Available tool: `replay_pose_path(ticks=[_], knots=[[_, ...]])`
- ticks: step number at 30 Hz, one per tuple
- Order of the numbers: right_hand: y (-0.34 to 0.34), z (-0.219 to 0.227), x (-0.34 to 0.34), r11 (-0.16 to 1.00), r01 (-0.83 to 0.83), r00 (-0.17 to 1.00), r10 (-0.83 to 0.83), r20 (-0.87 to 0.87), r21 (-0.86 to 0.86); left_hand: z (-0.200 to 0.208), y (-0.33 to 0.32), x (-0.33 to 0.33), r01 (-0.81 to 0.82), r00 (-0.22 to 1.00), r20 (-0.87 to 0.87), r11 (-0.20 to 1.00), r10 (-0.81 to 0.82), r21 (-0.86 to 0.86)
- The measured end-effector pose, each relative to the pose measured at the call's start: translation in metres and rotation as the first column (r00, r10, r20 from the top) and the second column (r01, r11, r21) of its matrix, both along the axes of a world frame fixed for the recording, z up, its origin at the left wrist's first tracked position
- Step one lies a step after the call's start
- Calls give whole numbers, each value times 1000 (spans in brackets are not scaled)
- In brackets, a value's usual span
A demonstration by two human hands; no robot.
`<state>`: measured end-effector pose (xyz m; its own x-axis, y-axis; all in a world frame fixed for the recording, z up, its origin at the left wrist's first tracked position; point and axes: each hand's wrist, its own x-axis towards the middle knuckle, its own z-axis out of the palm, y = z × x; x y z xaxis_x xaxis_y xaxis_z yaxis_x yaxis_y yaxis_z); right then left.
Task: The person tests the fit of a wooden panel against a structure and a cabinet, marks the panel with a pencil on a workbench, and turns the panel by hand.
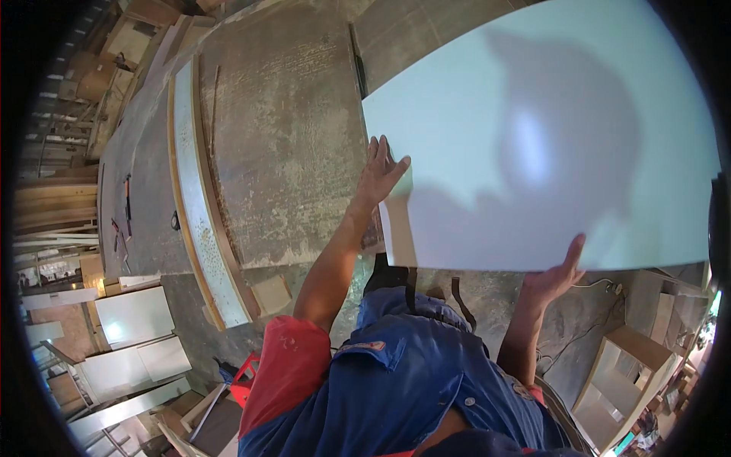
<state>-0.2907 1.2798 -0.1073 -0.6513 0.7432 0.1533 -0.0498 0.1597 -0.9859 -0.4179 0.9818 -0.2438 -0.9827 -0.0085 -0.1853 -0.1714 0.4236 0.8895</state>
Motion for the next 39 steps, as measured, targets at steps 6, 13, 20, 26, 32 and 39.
replay_pose_path(ticks=[6, 13, 20, 26, 32, 39], knots=[[9, 29, -19, 895, -251, 903, 80, -423, -368, -11, -12, 95, 351, 936, 41, 933, -348, -79], [0, 42, -19, 906, -223, 875, 23, -483, -360, 26, 30, 136, 375, 922, 102, 801, -373, -467], [-3, 43, -16, 902, -225, 874, 20, -486, -368, 29, 24, 136, 404, 908, 108, 775, -406, -486], [-3, 41, -24, 905, -258, 851, 47, -523, -339, 31, 21, 121, 424, 898, 114, 768, -424, -480], [-6, 44, -29, 896, -238, 842, -1, -539, -374, 28, 21, 124, 399, 906, 110, 741, -408, -540], [-13, 45, -42, 871, -216, 859, -46, -510, -442, 32, 19, 107, 413, 905, 150, 742, -397, -528]])
